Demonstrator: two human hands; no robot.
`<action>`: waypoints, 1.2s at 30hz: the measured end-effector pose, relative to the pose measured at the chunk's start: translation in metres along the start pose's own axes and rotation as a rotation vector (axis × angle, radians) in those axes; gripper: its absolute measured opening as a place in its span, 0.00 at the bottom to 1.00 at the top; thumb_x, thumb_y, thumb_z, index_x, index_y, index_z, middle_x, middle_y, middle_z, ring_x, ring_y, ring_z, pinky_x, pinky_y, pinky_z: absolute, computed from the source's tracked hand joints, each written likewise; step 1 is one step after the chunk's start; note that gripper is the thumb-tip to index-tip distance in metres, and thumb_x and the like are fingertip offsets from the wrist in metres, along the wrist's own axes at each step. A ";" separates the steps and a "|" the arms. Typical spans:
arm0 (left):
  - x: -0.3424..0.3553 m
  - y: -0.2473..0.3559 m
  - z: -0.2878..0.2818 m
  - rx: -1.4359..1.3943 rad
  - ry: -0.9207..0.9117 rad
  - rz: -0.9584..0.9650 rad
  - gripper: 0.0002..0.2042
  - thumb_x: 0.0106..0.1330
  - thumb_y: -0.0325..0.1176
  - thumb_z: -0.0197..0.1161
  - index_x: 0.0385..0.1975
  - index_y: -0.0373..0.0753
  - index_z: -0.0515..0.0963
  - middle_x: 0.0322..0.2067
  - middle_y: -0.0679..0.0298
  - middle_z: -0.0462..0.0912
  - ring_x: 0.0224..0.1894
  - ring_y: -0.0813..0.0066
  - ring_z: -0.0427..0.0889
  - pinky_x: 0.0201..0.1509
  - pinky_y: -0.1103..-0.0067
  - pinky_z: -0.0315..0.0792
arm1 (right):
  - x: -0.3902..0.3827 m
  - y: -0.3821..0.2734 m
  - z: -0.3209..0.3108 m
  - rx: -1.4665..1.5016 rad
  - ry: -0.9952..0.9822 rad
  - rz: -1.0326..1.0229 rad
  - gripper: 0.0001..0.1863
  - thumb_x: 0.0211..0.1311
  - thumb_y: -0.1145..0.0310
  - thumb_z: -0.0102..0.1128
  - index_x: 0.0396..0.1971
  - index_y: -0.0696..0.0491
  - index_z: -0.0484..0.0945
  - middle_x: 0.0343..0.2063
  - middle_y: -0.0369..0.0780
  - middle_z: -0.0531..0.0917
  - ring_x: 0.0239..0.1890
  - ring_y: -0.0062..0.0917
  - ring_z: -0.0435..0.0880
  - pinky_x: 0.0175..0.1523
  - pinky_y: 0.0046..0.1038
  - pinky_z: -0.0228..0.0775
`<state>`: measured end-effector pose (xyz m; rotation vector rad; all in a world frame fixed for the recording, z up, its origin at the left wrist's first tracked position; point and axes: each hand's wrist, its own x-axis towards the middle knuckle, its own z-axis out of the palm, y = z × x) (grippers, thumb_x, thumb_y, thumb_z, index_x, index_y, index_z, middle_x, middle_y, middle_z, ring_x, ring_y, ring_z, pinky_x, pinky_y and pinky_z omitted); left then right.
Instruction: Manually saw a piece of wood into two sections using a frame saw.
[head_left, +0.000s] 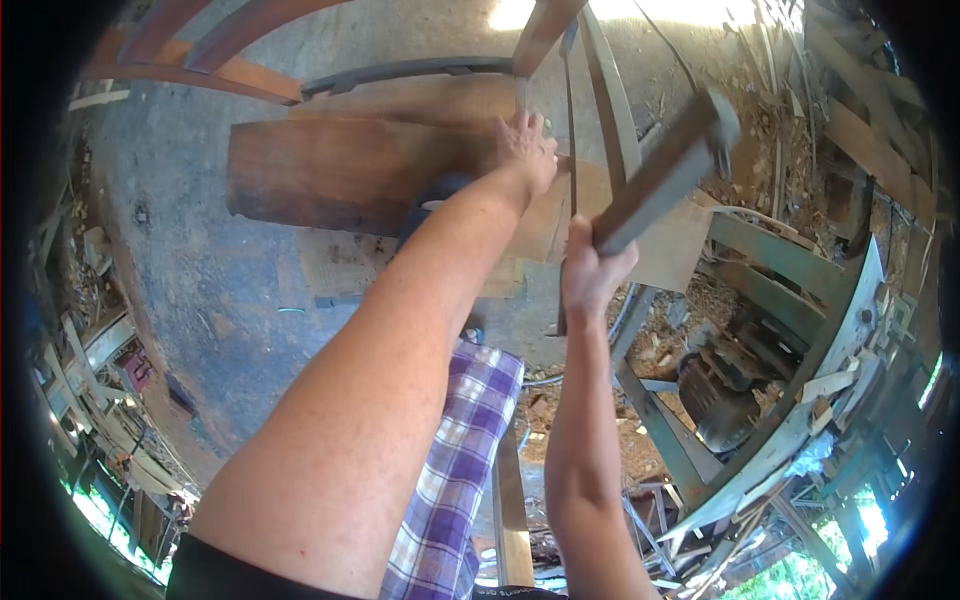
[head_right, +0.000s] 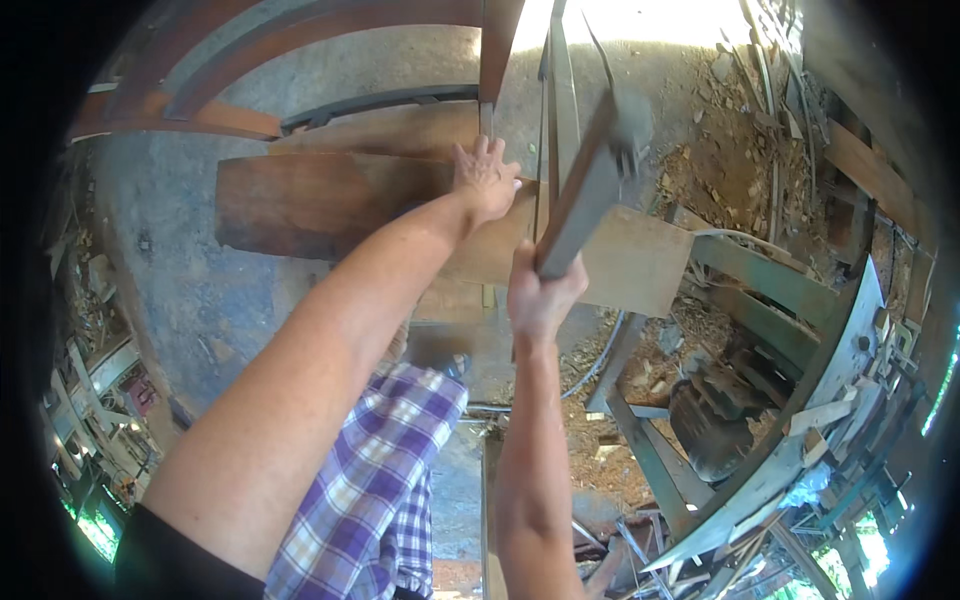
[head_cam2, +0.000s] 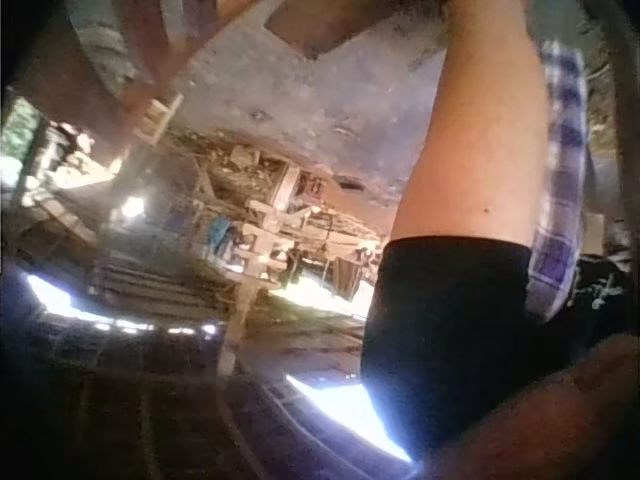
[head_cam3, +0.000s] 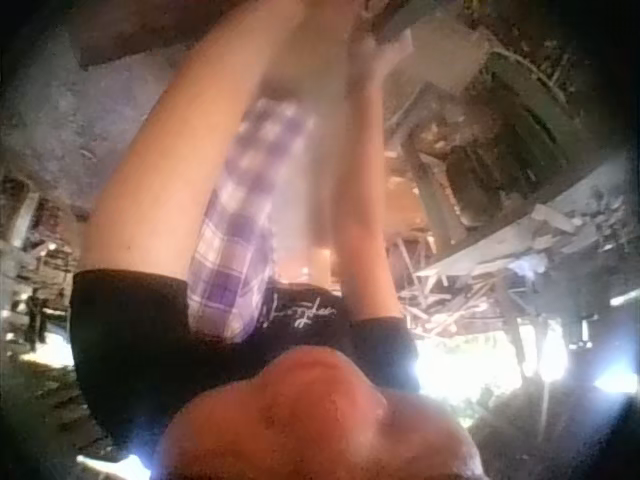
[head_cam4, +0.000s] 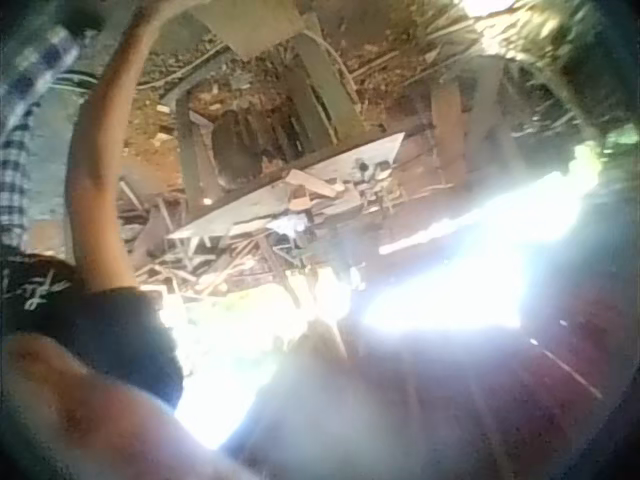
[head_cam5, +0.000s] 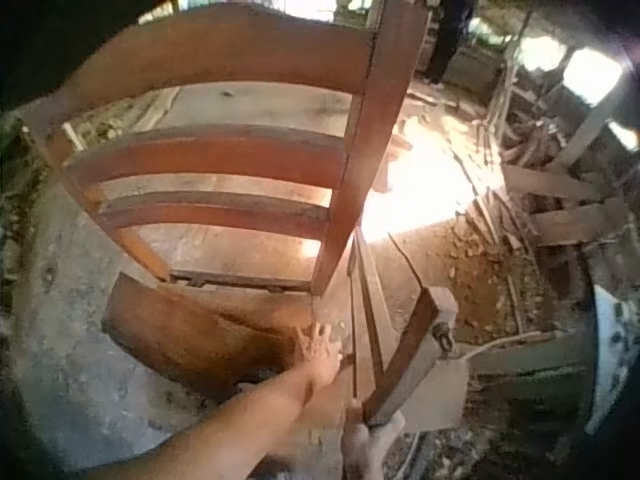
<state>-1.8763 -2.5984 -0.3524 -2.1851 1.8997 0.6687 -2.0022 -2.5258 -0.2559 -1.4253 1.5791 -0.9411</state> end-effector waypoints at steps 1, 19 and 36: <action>-0.003 0.000 0.000 0.006 -0.004 -0.003 0.13 0.67 0.45 0.52 0.46 0.55 0.80 0.56 0.61 0.66 0.62 0.60 0.59 0.60 0.50 0.55 | 0.004 0.002 0.001 0.014 0.002 0.004 0.08 0.54 0.76 0.59 0.19 0.59 0.70 0.15 0.32 0.71 0.19 0.16 0.67 0.25 0.24 0.62; -0.006 0.001 -0.003 -0.004 -0.026 -0.003 0.13 0.67 0.45 0.52 0.46 0.56 0.80 0.55 0.62 0.67 0.61 0.61 0.59 0.58 0.53 0.56 | -0.020 -0.005 -0.028 0.057 -0.052 0.014 0.06 0.52 0.76 0.56 0.20 0.56 0.70 0.12 0.33 0.72 0.14 0.16 0.69 0.19 0.21 0.59; -0.006 0.000 -0.003 -0.020 0.024 0.001 0.13 0.68 0.44 0.51 0.47 0.56 0.79 0.58 0.61 0.66 0.61 0.60 0.60 0.60 0.51 0.53 | -0.087 -0.021 -0.055 0.095 0.052 0.140 0.08 0.54 0.77 0.57 0.18 0.56 0.70 0.13 0.34 0.73 0.16 0.16 0.71 0.22 0.20 0.62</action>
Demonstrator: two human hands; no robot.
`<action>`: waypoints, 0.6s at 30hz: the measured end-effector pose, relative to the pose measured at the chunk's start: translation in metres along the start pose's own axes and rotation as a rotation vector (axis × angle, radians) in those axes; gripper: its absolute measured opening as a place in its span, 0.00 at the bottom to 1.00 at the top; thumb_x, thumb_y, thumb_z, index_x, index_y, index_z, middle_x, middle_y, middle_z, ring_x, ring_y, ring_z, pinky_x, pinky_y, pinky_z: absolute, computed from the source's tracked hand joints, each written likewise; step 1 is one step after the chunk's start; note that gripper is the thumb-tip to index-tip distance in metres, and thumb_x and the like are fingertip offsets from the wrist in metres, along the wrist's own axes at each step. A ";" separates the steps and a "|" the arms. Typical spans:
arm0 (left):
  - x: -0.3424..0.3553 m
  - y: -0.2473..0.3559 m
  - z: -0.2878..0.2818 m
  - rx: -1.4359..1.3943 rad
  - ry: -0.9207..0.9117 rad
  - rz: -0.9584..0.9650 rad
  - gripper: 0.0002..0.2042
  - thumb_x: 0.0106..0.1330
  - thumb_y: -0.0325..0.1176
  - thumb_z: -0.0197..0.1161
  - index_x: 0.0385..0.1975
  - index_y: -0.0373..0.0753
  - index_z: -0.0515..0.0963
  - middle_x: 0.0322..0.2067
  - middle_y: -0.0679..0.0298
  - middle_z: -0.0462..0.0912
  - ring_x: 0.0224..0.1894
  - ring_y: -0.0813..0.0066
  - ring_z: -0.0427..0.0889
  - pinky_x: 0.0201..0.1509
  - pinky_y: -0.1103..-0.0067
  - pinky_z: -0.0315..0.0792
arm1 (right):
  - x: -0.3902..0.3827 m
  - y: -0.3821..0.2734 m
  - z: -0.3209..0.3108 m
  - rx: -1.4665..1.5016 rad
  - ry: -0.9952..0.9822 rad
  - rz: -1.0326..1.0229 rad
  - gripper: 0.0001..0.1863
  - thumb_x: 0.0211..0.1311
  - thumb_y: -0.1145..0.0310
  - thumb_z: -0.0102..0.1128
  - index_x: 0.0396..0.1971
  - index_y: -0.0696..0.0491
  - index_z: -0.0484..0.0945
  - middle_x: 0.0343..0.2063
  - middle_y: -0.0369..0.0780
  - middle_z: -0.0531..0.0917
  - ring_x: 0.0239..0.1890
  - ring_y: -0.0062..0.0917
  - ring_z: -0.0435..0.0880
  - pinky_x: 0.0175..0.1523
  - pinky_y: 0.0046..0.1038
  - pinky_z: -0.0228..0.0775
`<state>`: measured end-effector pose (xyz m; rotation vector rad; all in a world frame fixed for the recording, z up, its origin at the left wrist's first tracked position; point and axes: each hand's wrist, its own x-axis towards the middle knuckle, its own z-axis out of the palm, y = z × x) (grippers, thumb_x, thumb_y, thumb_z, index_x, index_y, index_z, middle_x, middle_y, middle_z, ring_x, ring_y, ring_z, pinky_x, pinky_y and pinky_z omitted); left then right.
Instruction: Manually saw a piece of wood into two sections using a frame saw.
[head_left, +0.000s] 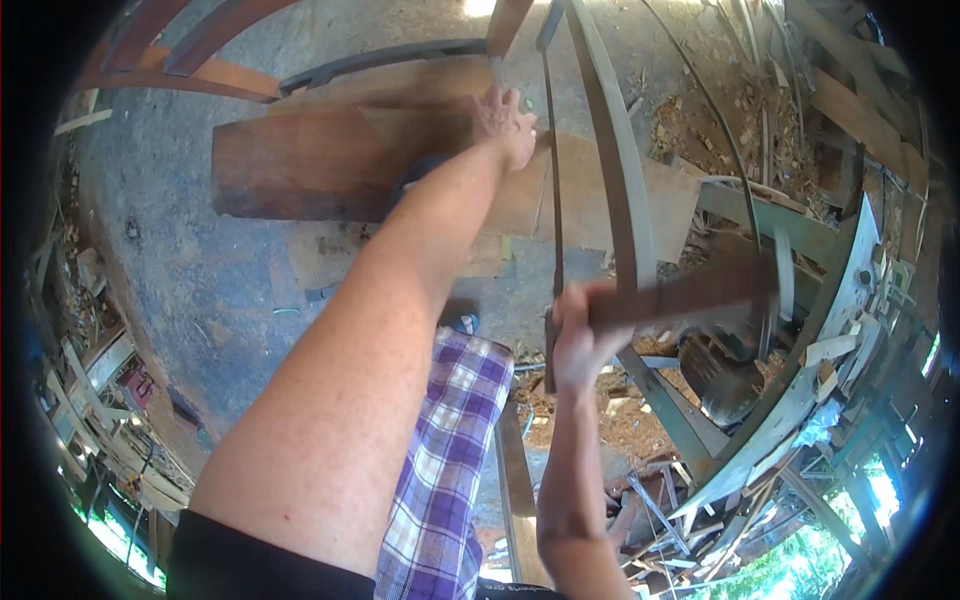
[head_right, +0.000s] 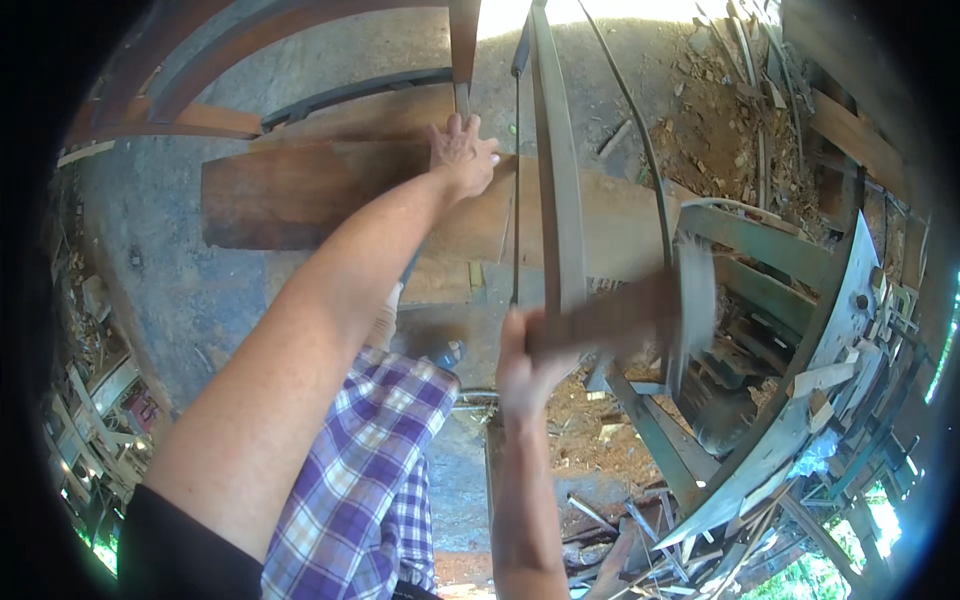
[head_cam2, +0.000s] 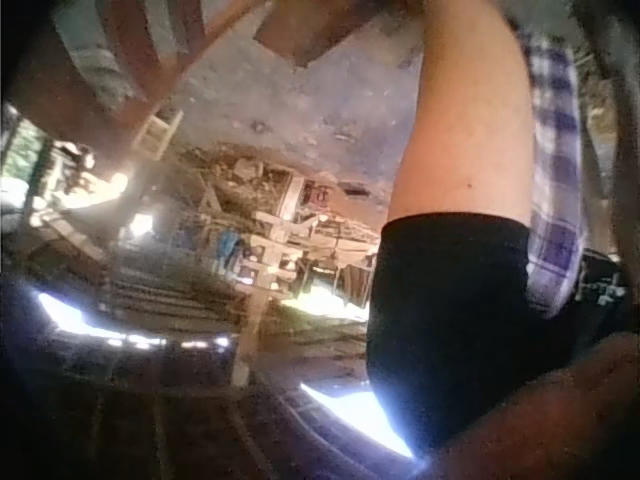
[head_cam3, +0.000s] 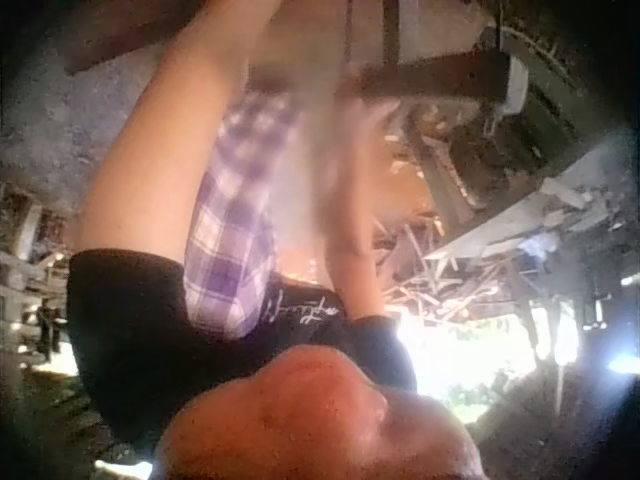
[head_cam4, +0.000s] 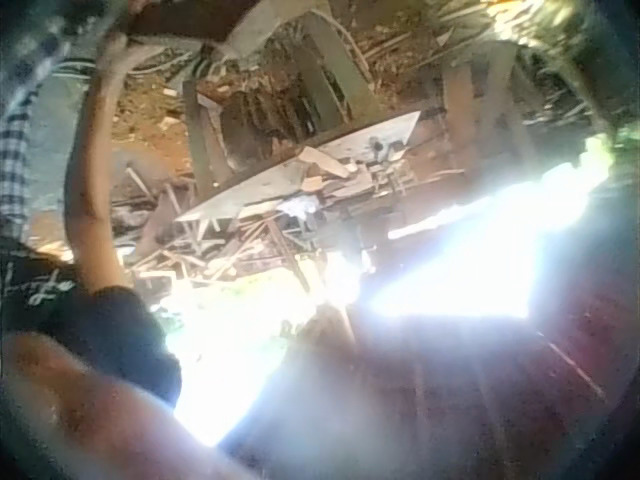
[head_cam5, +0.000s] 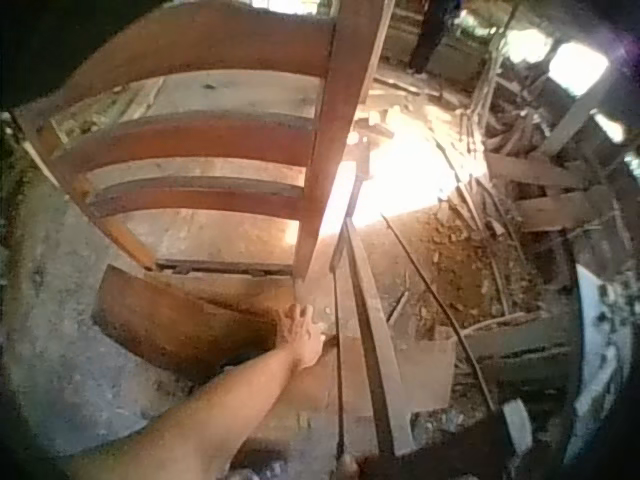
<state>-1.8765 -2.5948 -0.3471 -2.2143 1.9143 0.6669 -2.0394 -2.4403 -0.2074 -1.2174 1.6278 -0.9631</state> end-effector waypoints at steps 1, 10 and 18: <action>0.000 0.001 0.001 0.002 -0.030 -0.004 0.13 0.68 0.43 0.51 0.47 0.56 0.80 0.58 0.61 0.66 0.61 0.60 0.60 0.60 0.50 0.54 | -0.025 -0.003 -0.011 0.116 0.014 0.015 0.07 0.54 0.77 0.56 0.19 0.56 0.70 0.14 0.35 0.73 0.17 0.17 0.72 0.22 0.20 0.62; 0.004 0.004 0.002 0.120 -0.041 -0.011 0.13 0.69 0.44 0.50 0.47 0.57 0.79 0.56 0.63 0.66 0.61 0.62 0.60 0.60 0.48 0.52 | 0.057 0.030 0.040 -0.167 -0.027 -0.259 0.09 0.55 0.74 0.59 0.18 0.57 0.71 0.14 0.33 0.72 0.16 0.16 0.67 0.22 0.23 0.60; -0.001 0.003 0.002 -0.006 -0.058 -0.006 0.13 0.68 0.43 0.50 0.48 0.56 0.79 0.56 0.60 0.65 0.63 0.56 0.57 0.59 0.47 0.53 | -0.050 0.006 -0.027 0.062 -0.098 -0.071 0.05 0.56 0.77 0.57 0.24 0.55 0.71 0.18 0.35 0.74 0.20 0.17 0.73 0.24 0.20 0.64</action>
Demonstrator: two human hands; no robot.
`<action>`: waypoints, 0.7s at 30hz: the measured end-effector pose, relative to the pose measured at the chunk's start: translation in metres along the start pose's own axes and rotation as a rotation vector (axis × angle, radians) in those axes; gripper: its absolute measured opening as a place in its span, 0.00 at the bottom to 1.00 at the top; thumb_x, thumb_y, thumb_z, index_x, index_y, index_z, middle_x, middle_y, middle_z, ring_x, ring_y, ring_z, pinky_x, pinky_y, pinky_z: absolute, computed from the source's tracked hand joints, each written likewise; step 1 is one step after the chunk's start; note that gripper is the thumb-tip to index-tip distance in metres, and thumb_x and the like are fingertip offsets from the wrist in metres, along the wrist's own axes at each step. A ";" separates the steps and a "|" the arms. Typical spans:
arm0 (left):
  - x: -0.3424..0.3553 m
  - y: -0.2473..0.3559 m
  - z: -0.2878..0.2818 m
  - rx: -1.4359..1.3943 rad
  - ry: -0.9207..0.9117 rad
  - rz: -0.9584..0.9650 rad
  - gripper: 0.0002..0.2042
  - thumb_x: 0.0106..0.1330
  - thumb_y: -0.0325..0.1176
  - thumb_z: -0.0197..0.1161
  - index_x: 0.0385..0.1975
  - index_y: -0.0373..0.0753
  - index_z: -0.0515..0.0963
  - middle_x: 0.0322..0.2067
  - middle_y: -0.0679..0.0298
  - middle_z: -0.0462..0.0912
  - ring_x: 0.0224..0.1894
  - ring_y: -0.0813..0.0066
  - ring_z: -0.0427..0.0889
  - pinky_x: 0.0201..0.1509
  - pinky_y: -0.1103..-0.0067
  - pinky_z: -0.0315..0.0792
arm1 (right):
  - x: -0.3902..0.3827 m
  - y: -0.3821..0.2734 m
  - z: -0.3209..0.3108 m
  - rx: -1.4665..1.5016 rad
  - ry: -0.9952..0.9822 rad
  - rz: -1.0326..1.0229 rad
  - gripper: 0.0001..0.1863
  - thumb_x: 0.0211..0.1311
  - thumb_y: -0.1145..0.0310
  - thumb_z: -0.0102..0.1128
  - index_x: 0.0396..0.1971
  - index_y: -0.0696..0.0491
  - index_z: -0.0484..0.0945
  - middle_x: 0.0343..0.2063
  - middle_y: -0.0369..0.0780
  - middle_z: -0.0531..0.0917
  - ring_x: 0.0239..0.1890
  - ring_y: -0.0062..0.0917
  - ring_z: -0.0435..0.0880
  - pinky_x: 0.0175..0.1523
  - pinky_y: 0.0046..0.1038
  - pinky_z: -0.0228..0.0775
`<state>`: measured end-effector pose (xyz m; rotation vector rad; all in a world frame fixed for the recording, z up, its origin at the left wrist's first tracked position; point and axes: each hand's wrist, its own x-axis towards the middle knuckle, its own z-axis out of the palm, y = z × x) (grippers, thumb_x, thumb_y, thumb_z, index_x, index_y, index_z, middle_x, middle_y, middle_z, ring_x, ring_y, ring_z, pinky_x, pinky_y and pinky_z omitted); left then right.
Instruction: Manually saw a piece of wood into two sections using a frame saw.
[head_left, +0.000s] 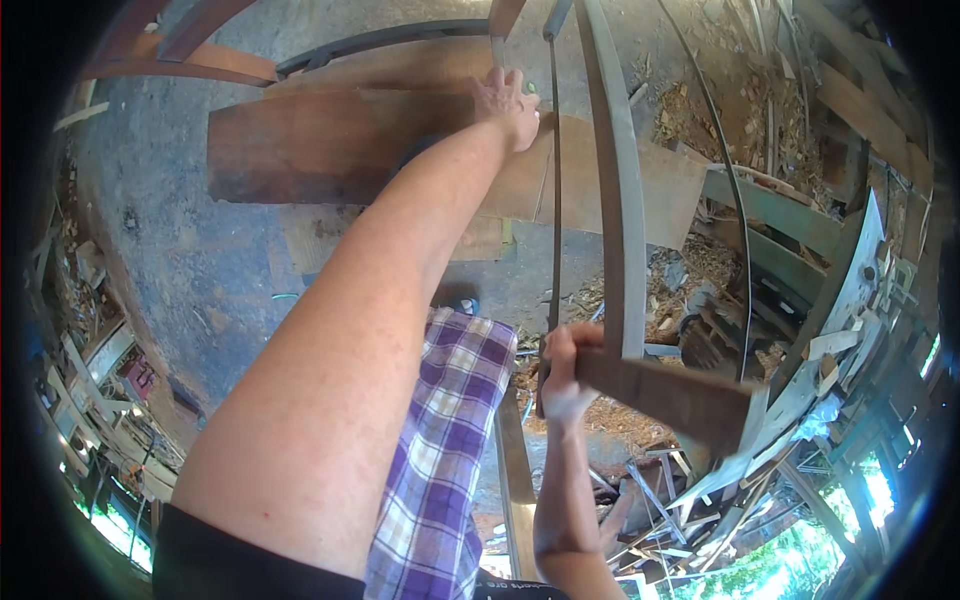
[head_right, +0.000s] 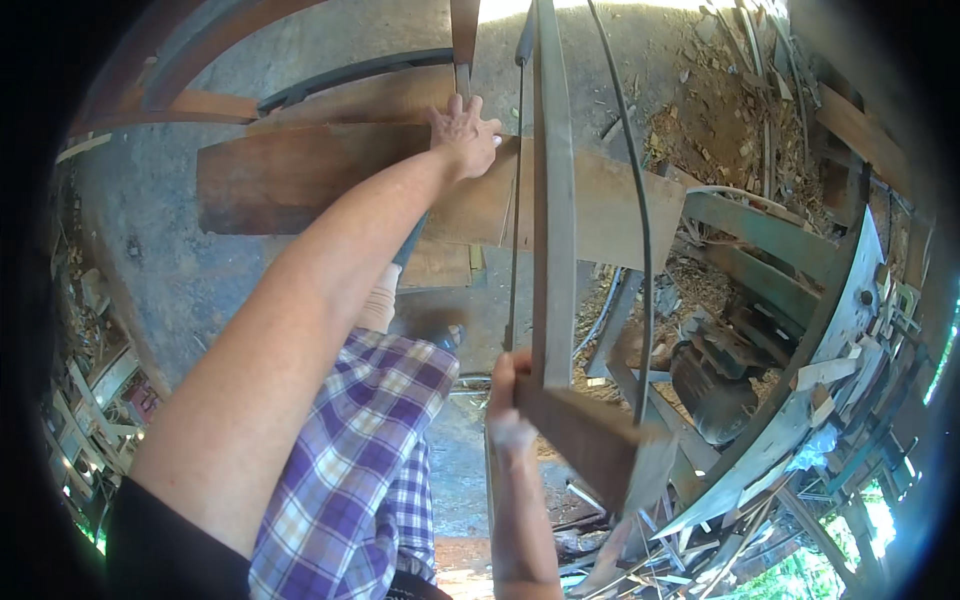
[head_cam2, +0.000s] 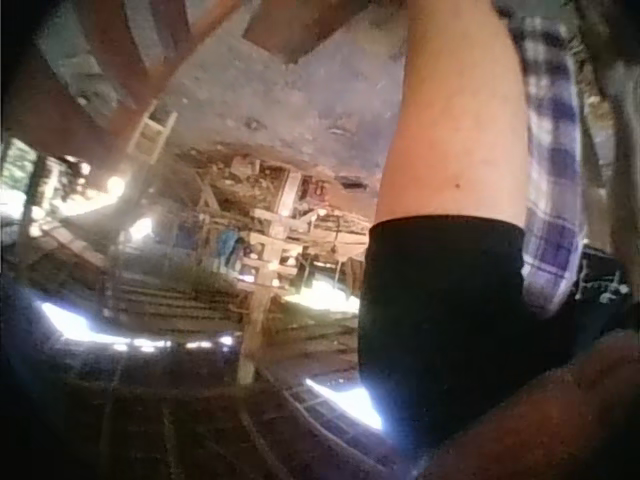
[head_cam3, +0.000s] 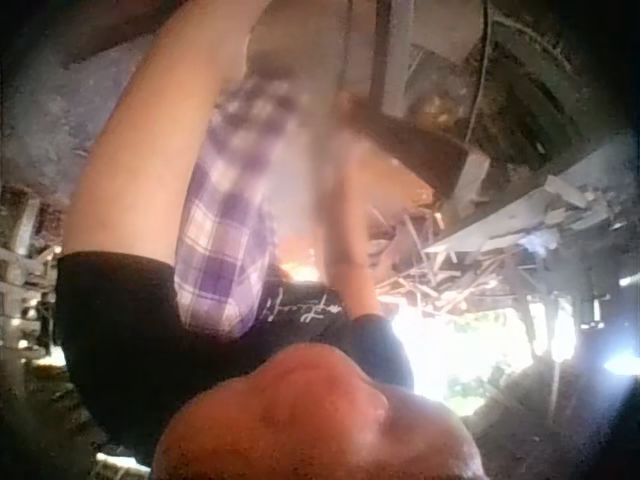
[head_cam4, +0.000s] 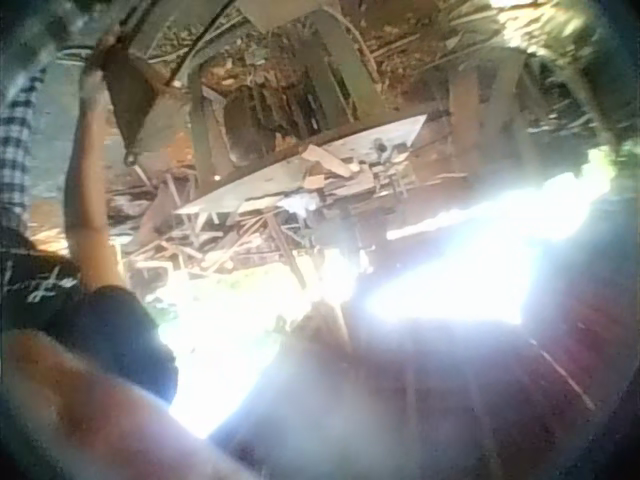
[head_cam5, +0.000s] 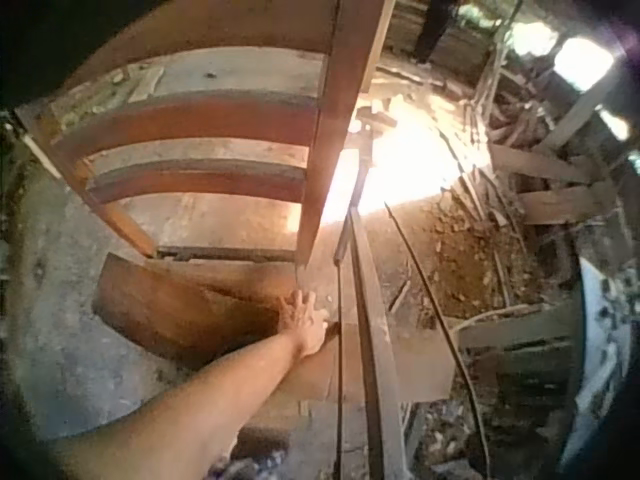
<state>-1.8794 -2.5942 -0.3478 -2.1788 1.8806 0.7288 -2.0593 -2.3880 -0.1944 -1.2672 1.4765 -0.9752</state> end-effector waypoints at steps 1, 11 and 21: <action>0.002 -0.001 0.000 0.000 -0.009 0.005 0.13 0.68 0.42 0.50 0.48 0.55 0.79 0.56 0.60 0.65 0.62 0.57 0.58 0.59 0.48 0.53 | -0.001 0.000 0.002 -0.018 0.036 0.051 0.05 0.56 0.77 0.57 0.24 0.55 0.71 0.18 0.35 0.74 0.20 0.17 0.73 0.24 0.20 0.64; -0.001 0.002 -0.004 0.073 0.025 -0.006 0.14 0.67 0.45 0.52 0.49 0.57 0.78 0.56 0.62 0.66 0.60 0.61 0.59 0.57 0.52 0.55 | 0.086 0.016 0.037 -0.136 -0.005 -0.017 0.08 0.56 0.74 0.60 0.20 0.58 0.74 0.14 0.32 0.74 0.16 0.17 0.69 0.22 0.22 0.60; 0.008 -0.002 0.004 0.045 -0.001 -0.010 0.14 0.67 0.44 0.52 0.48 0.56 0.79 0.57 0.61 0.65 0.61 0.58 0.59 0.61 0.49 0.54 | 0.007 0.013 0.022 0.062 0.075 0.073 0.03 0.57 0.78 0.56 0.26 0.56 0.71 0.17 0.33 0.72 0.19 0.15 0.68 0.24 0.20 0.61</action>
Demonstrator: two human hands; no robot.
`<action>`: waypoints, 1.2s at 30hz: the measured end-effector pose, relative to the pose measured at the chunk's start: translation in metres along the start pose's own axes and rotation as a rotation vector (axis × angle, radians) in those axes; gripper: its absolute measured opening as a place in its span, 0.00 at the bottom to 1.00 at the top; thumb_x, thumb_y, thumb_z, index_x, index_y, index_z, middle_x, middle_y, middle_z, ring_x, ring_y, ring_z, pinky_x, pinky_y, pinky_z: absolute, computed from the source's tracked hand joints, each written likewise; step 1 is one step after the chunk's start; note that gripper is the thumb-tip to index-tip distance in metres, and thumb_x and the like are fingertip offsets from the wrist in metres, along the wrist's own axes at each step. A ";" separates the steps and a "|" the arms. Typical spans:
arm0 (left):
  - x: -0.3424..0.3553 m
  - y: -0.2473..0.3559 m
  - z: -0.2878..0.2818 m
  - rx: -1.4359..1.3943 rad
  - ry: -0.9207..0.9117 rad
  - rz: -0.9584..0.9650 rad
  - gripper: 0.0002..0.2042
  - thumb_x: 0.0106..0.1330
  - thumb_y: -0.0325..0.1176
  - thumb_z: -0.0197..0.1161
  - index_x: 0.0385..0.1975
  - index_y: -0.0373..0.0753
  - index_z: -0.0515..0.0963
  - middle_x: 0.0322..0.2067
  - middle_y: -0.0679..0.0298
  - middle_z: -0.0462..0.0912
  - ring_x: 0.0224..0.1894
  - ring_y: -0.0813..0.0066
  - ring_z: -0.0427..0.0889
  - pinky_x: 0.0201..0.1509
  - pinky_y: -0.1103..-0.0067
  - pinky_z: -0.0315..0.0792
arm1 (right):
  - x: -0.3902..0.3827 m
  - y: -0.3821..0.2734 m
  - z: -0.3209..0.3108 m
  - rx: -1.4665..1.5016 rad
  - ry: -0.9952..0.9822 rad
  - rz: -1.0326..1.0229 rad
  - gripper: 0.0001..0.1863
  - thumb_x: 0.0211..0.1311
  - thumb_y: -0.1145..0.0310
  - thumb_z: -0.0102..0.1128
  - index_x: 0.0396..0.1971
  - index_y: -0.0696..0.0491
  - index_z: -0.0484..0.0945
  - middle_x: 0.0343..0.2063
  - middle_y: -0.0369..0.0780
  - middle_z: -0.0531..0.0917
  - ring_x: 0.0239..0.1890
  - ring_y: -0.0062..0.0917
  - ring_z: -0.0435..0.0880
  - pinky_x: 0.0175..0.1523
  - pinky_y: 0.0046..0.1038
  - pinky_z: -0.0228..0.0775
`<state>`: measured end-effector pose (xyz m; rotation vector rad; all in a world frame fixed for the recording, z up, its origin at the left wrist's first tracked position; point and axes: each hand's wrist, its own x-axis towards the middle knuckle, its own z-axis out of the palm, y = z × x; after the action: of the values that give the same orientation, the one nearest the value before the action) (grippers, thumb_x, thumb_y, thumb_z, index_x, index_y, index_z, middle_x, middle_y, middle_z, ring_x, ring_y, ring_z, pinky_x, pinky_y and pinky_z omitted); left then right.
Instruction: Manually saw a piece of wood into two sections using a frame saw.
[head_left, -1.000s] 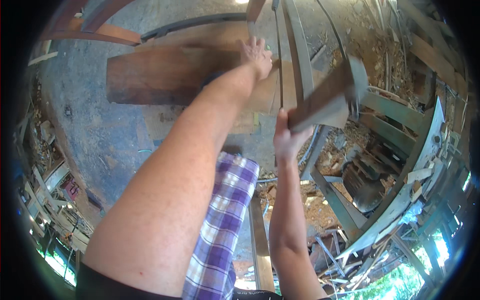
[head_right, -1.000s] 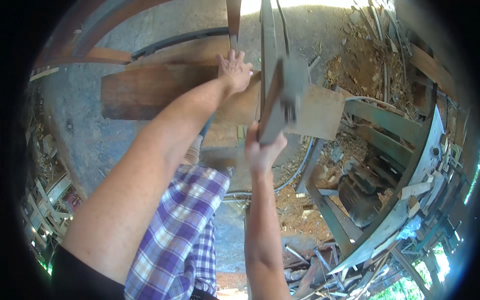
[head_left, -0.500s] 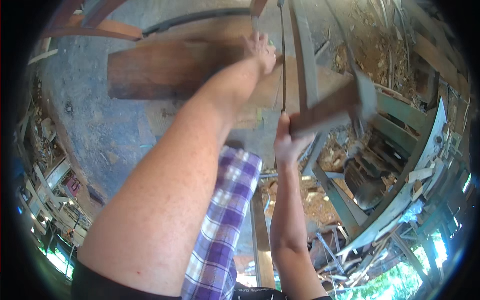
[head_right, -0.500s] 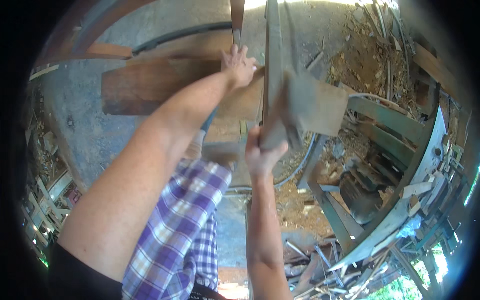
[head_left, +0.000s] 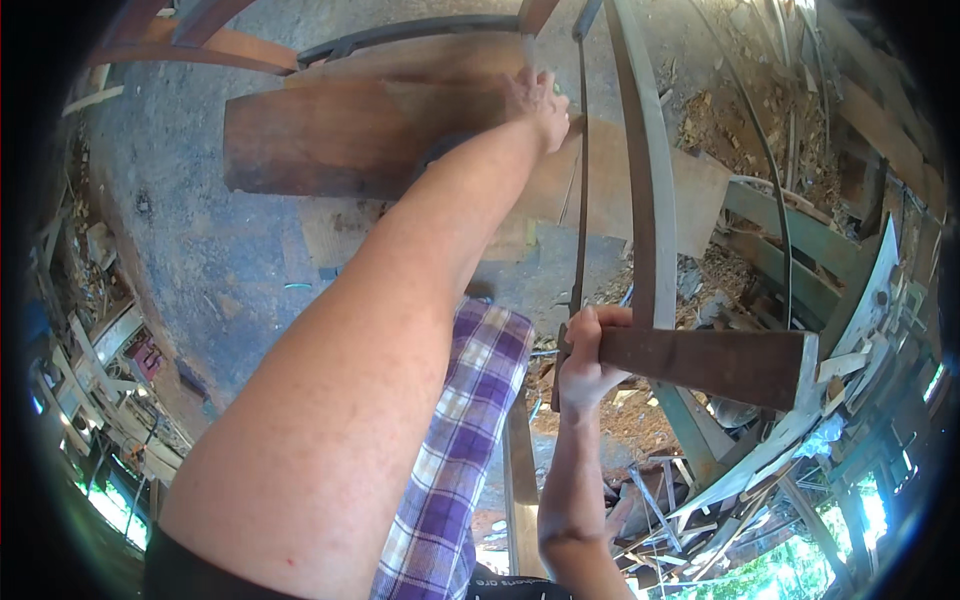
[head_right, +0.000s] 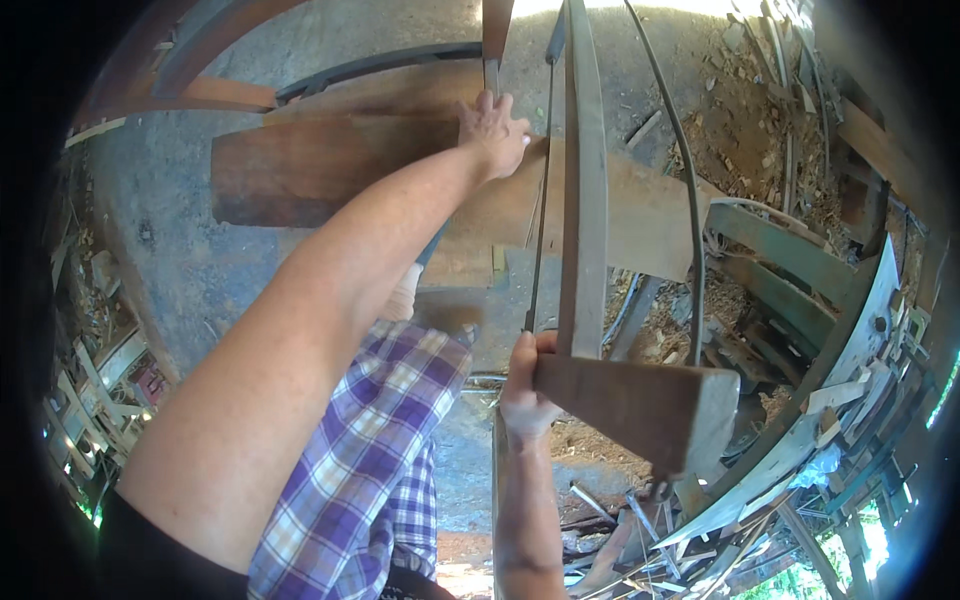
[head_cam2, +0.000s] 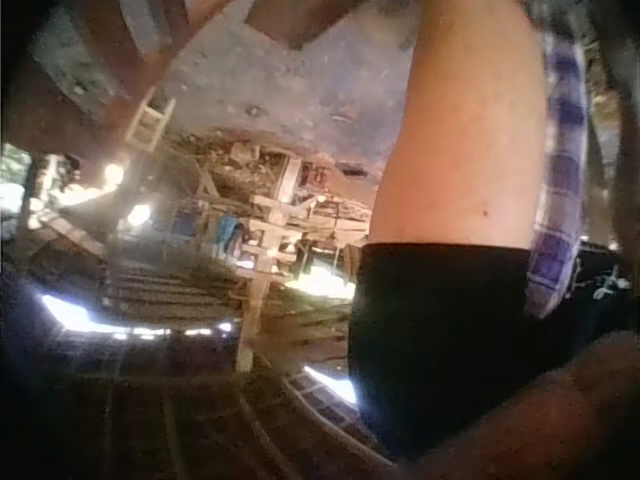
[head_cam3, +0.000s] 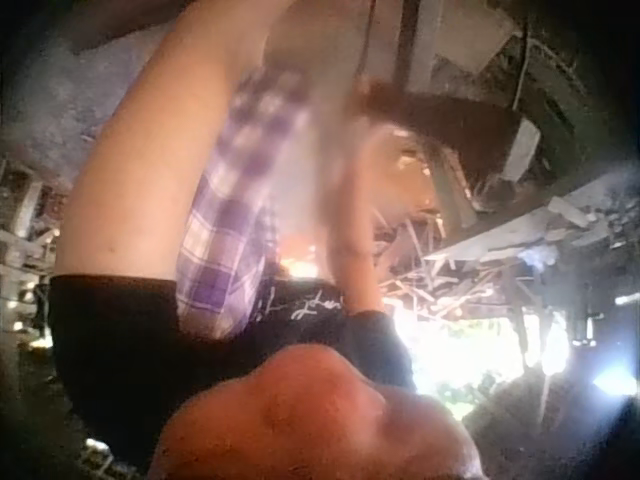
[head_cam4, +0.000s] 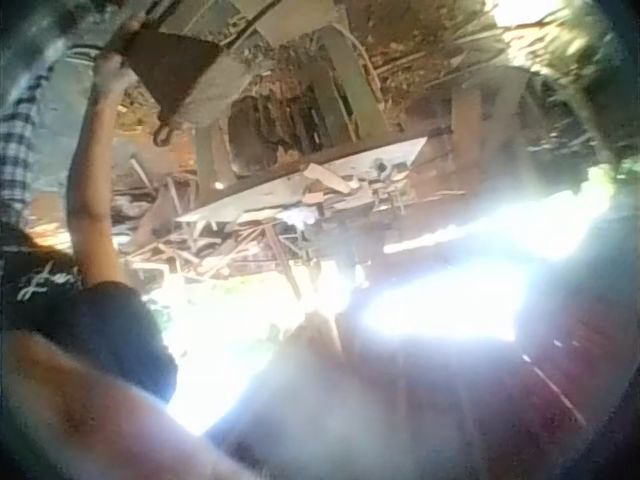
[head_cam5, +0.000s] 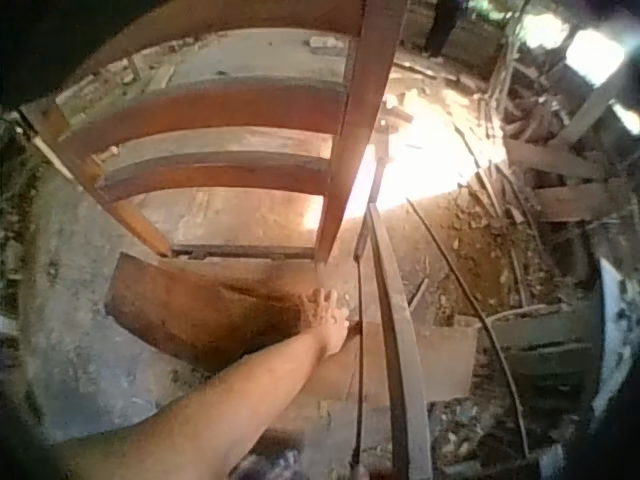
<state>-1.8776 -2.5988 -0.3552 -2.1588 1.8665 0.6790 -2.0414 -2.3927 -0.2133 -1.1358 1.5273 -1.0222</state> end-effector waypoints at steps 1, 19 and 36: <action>0.001 0.000 0.000 0.024 0.001 0.001 0.14 0.67 0.44 0.51 0.49 0.54 0.79 0.57 0.61 0.65 0.62 0.58 0.58 0.61 0.48 0.53 | 0.004 0.005 -0.004 -0.027 -0.026 0.000 0.03 0.58 0.78 0.56 0.26 0.56 0.72 0.18 0.32 0.71 0.19 0.14 0.67 0.24 0.20 0.60; -0.001 0.005 -0.005 -0.014 -0.063 -0.044 0.14 0.68 0.43 0.51 0.51 0.56 0.77 0.61 0.62 0.61 0.65 0.56 0.54 0.61 0.43 0.53 | 0.116 0.009 0.051 -0.266 -0.028 -0.258 0.07 0.53 0.74 0.59 0.24 0.61 0.71 0.13 0.37 0.71 0.18 0.19 0.67 0.24 0.27 0.63; -0.008 0.000 -0.008 -0.024 -0.015 -0.013 0.13 0.68 0.44 0.50 0.48 0.56 0.78 0.58 0.62 0.64 0.63 0.59 0.58 0.60 0.46 0.55 | 0.149 0.029 0.053 -0.166 -0.028 -0.080 0.11 0.50 0.77 0.59 0.14 0.58 0.67 0.13 0.35 0.69 0.18 0.17 0.66 0.25 0.26 0.62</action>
<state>-1.8764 -2.5951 -0.3443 -2.1722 1.8442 0.7166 -2.0135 -2.5357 -0.2824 -1.3299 1.5779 -0.9420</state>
